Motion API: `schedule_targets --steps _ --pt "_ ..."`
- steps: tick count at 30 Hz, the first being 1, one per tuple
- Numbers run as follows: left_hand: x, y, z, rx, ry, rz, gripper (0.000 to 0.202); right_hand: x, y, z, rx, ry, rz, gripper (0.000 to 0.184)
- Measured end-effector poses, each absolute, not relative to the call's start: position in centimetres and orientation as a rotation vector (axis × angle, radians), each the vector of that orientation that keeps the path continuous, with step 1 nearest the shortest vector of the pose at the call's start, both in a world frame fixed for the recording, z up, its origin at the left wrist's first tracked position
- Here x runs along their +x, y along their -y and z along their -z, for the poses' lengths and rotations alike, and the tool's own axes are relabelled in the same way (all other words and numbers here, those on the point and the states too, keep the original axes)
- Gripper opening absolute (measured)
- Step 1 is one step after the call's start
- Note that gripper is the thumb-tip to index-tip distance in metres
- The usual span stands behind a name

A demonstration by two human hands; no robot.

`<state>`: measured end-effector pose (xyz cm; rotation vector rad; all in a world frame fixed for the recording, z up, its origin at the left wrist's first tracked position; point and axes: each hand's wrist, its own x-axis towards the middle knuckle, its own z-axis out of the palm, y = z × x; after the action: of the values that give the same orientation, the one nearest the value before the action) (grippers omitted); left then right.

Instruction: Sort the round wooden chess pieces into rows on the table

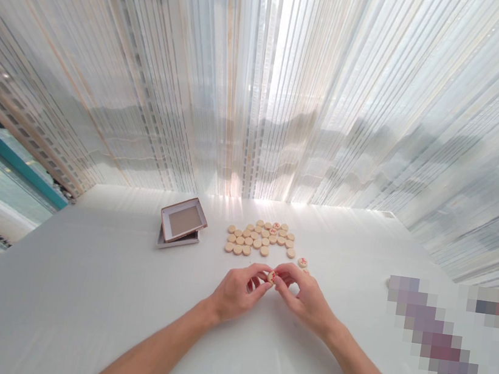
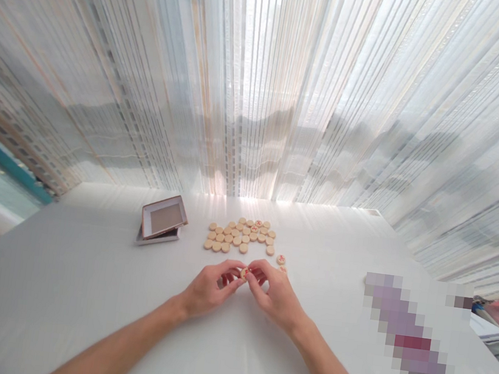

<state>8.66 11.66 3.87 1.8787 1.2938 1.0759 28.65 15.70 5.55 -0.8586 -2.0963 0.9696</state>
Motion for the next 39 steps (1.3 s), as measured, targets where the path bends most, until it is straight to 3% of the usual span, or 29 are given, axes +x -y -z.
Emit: schedule_targets --steps 39 --pt "8.67 -11.75 -3.65 1.874 -1.303 -1.076 0.025 28.62 -15.88 -5.08 -0.852 2.105 -0.937 0.014"
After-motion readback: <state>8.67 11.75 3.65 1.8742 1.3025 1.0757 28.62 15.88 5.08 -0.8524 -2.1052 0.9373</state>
